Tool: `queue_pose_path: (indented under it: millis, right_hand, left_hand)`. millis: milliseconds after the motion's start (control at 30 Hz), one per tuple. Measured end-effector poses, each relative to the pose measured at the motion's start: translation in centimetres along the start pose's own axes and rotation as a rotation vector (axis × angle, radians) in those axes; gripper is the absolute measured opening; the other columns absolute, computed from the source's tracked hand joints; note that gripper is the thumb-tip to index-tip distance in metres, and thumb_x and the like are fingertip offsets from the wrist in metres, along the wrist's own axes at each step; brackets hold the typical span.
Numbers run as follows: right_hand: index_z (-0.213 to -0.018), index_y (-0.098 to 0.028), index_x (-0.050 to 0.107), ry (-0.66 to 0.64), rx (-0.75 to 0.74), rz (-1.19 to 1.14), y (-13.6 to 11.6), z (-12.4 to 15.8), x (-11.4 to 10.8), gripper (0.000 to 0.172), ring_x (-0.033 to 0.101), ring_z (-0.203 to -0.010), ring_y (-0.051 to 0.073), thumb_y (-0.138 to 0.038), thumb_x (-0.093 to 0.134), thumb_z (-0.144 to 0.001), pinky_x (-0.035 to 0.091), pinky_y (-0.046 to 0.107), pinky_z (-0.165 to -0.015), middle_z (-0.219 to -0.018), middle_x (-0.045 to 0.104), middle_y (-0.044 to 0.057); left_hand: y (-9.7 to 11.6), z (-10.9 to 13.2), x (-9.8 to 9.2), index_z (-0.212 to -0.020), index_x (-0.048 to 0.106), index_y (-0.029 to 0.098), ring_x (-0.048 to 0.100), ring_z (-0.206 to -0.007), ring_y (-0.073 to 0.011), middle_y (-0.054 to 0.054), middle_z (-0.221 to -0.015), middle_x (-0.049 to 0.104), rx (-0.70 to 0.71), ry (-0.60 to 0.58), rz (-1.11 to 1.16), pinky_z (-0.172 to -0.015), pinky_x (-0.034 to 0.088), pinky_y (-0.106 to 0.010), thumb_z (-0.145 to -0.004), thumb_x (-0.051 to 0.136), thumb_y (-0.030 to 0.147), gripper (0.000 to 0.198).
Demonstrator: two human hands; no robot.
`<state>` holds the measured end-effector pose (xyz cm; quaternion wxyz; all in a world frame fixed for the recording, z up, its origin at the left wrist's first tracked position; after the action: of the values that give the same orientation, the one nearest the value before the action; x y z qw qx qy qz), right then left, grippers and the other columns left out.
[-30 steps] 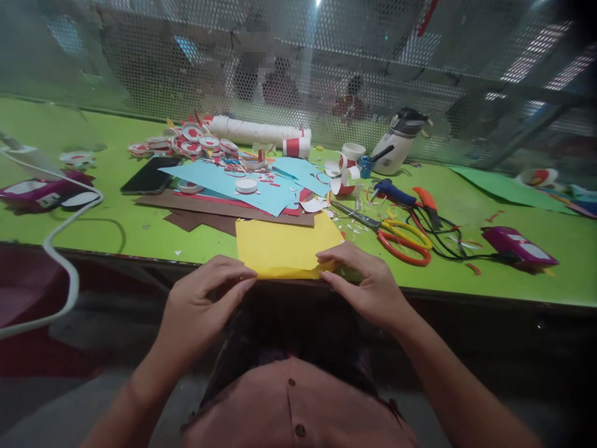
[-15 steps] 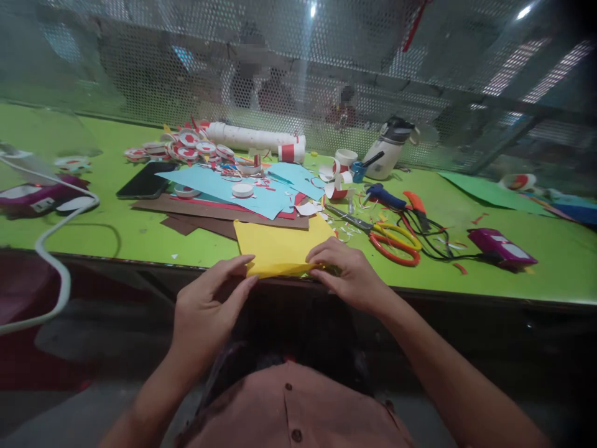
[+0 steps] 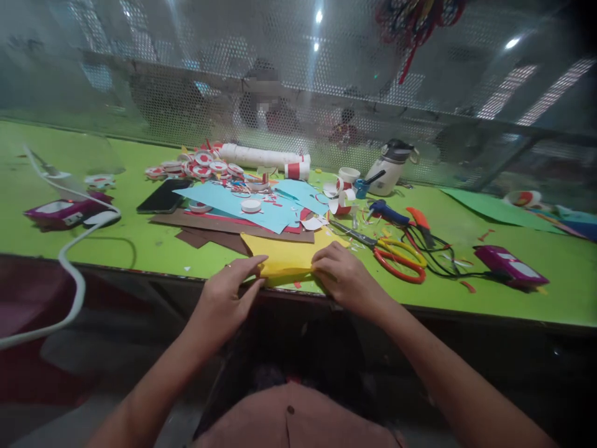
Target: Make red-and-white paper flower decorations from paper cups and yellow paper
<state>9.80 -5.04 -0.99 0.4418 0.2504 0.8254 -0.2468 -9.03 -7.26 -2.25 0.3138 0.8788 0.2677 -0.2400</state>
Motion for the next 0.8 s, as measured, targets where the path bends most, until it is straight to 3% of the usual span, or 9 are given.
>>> queue_pose_path:
  millis: [167,433,800]
  right_hand:
    - [-0.094,-0.017,0.062,0.005,0.029,0.026,-1.5,1.6,0.0,0.015,0.050,-0.088,0.023,-0.013,0.047,-0.090,0.044,0.040,-0.076,-0.094,0.062,0.012]
    - [-0.100,-0.019,0.061,0.065,0.069,-0.113,-1.6,2.9,0.0,0.018,0.051,-0.088,0.022,-0.011,0.050,-0.088,0.044,0.039,-0.076,-0.097,0.062,0.011]
    - [-0.089,-0.020,0.065,-0.102,0.103,-0.280,0.0,1.1,-0.4,0.014,0.055,-0.085,0.019,-0.014,0.053,-0.088,0.046,0.035,-0.073,-0.090,0.063,0.008]
  left_hand:
    - [1.7,1.7,-0.7,-0.112,0.057,0.017,0.059,-0.092,-0.0194,-0.008,-0.097,0.067,0.015,0.017,-0.062,-0.082,0.049,-0.034,-0.082,0.058,0.011,0.030]
    - [3.2,2.6,0.2,-0.090,0.062,0.018,0.057,-0.093,-0.0200,-0.007,-0.096,0.067,-0.003,0.045,-0.012,-0.084,0.047,-0.038,-0.077,0.063,0.005,0.019]
    - [3.6,3.1,0.8,-0.089,0.063,0.020,0.059,-0.098,-0.0230,-0.007,-0.099,0.065,-0.085,0.140,0.037,-0.085,0.049,-0.044,-0.072,0.066,0.001,0.025]
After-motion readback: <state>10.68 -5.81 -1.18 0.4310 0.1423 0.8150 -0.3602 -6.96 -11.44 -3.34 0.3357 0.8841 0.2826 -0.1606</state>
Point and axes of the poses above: each hand's wrist, its own z-axis away from the middle knuckle, its own x-axis out of the palm, y = z × x, the point moved 7 cm from there along -z, towards the middle knuckle
